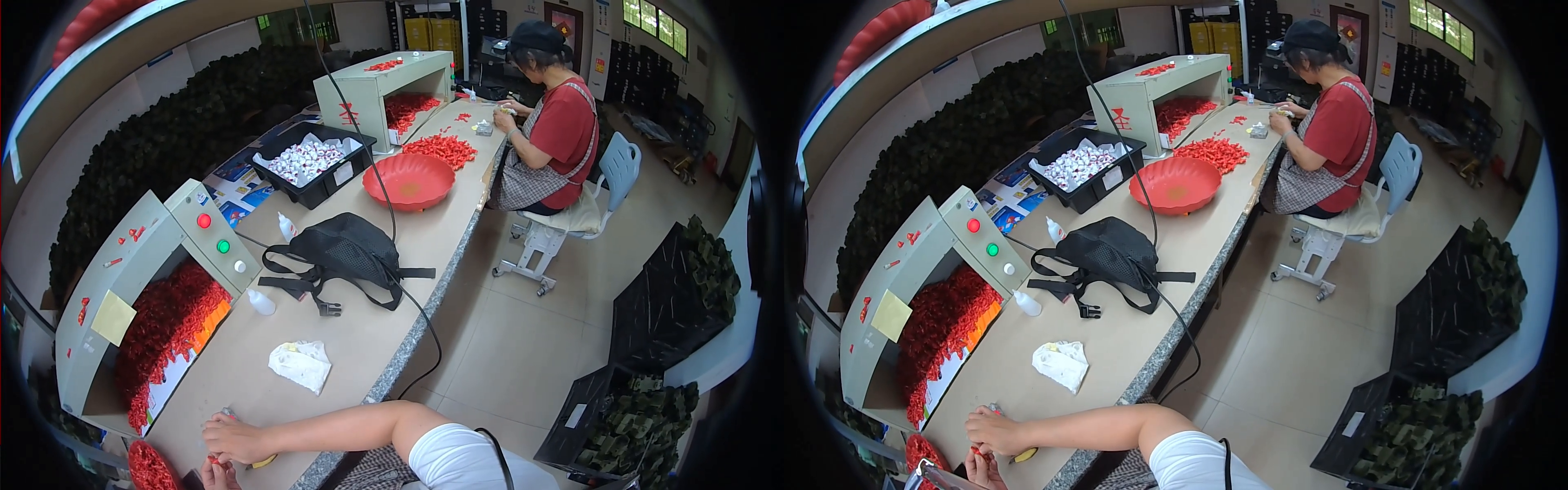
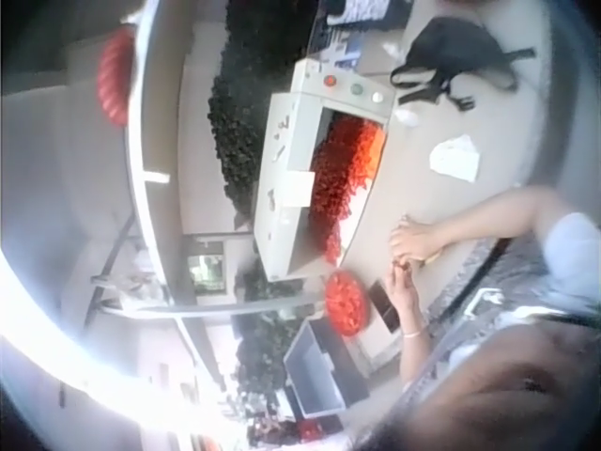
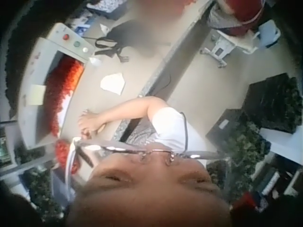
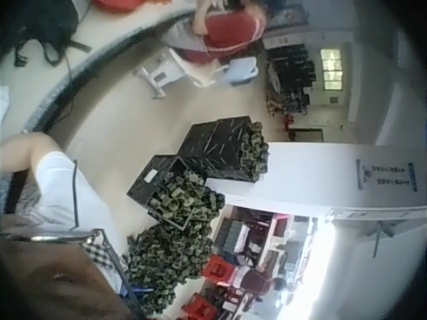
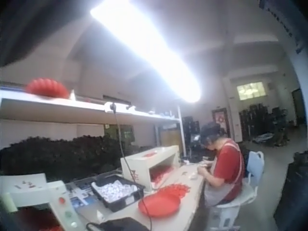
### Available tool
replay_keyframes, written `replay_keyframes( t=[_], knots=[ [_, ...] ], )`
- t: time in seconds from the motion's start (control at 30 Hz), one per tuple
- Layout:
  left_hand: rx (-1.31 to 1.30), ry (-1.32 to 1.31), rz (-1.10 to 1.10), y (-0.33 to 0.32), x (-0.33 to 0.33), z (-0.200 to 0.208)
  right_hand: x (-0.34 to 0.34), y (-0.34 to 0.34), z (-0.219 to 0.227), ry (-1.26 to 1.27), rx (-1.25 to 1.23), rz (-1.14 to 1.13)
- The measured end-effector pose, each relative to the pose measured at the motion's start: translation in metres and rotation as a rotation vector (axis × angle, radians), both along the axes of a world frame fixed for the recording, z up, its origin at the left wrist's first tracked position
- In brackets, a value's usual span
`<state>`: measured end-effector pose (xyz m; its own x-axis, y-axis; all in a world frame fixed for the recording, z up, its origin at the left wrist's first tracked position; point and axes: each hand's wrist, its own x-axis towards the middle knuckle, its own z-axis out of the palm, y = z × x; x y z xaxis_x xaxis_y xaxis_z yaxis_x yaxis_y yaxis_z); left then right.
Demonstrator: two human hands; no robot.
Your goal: The person assembles small red toy parts by hand, attaching small rings or connectors to them.
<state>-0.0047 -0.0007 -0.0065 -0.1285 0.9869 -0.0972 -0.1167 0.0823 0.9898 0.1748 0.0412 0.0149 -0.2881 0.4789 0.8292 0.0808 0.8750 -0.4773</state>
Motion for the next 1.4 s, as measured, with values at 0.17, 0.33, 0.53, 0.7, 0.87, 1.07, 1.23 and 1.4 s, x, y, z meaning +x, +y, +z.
replay_keyframes(
  t=[0.17, 0.33, 0.53, 0.7, 0.87, 1.07, 1.23, 1.4],
  knots=[
    [0.0, 0.05, 0.017, -0.003, 0.004, 0.001, 0.001, -0.001, 0.0, -0.009, -0.012, -0.003],
    [0.063, 0.147, 0.021, 0.004, -0.01, -0.017, -0.003, 0.003, -0.005, -0.022, -0.012, -0.007],
    [0.047, 0.168, 0.002, 0.007, -0.011, -0.02, -0.004, 0.003, -0.006, -0.014, -0.006, -0.019],
    [0.058, 0.21, -0.02, 0.004, 0.007, -0.003, 0.0, 0.005, -0.007, -0.058, -0.024, -0.034],
    [0.022, 0.104, -0.012, 0.002, 0.008, 0.004, 0.003, 0.0, -0.002, -0.107, -0.089, -0.027],
    [0.012, 0.007, -0.061, -0.006, -0.005, -0.004, 0.001, -0.007, -0.002, -0.148, -0.136, 0.003],
    [0.072, -0.19, -0.173, -0.01, 0.001, 0.006, -0.003, -0.004, -0.006, -0.181, -0.108, -0.037],
    [-0.016, -0.178, -0.208, -0.009, 0.012, 0.024, 0.01, 0.001, 0.003, -0.317, -0.193, -0.058]
  ],
)
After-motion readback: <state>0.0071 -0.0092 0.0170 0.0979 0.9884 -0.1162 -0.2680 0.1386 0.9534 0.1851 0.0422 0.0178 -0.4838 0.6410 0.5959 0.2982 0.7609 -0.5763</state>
